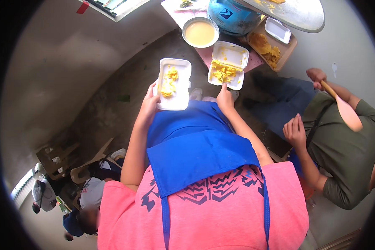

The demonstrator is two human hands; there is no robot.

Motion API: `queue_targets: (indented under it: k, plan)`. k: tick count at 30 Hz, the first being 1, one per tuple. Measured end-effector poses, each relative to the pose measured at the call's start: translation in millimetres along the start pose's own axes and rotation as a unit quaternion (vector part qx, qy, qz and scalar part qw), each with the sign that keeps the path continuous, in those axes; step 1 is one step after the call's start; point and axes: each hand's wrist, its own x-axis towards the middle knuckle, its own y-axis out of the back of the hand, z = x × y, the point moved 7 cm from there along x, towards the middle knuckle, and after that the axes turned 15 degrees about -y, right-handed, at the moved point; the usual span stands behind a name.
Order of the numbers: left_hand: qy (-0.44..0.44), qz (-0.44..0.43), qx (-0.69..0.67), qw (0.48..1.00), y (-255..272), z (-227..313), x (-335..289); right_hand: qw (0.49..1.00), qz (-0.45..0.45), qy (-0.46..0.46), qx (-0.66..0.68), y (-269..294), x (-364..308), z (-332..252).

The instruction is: The person scoops cooked scrambled eggs from a large wok into white styrofoam containers using a spoon. They then walk through a dining area and place the filled containers onto a table where other people are seated.

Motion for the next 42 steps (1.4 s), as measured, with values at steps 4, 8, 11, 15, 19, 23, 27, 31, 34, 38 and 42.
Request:
queue_targets:
  k: [4, 8, 11, 15, 19, 23, 27, 31, 34, 38, 42]
  plan:
    - [-0.002, -0.012, 0.007, 1.0, -3.0, 3.2, 0.3, 0.992, 0.023, -0.001, 0.123, -5.3, 20.9, 9.9]
    - [-0.003, -0.02, 0.006, 1.0, -9.5, 7.5, 0.8, 0.973, 0.003, -0.052, 0.223, -24.9, 44.3, 32.3]
    - [-0.006, -0.019, 0.001, 1.0, -4.2, 1.2, 2.0, 0.868, -0.166, -0.159, 0.439, -26.1, 34.7, 30.0]
    - [0.006, -0.016, -0.002, 1.0, -3.2, -0.5, -1.0, 0.782, -0.228, -0.187, 0.549, -2.2, 15.9, 25.1]
    - [0.007, -0.021, 0.0, 1.0, -3.7, -2.5, 2.5, 0.93, -0.045, -0.007, 0.365, 17.0, 25.6, 31.4]
    - [0.011, -0.013, 0.001, 1.0, -2.5, -2.6, 0.9, 0.993, 0.054, 0.059, 0.082, 42.5, -2.5, 11.2]
    - [0.013, -0.019, 0.003, 1.0, -5.1, -0.7, 2.1, 0.991, 0.112, 0.057, 0.05, 51.9, -11.0, 17.7]
    - [0.015, -0.01, 0.007, 1.0, -3.4, -3.6, 4.4, 0.989, 0.126, 0.055, 0.054, 53.0, -17.3, 38.1]
    - [0.013, -0.011, 0.012, 1.0, -2.0, -6.3, 5.9, 0.986, 0.136, 0.083, 0.043, 50.6, -25.4, 46.6]
    - [0.014, -0.013, 0.009, 1.0, -5.7, -1.8, 6.6, 0.985, 0.134, 0.106, -0.011, 47.3, -33.8, 49.8]
    - [0.014, -0.015, 0.006, 1.0, -6.9, 1.7, 7.5, 0.98, 0.158, 0.105, -0.053, 47.8, -36.3, 50.5]
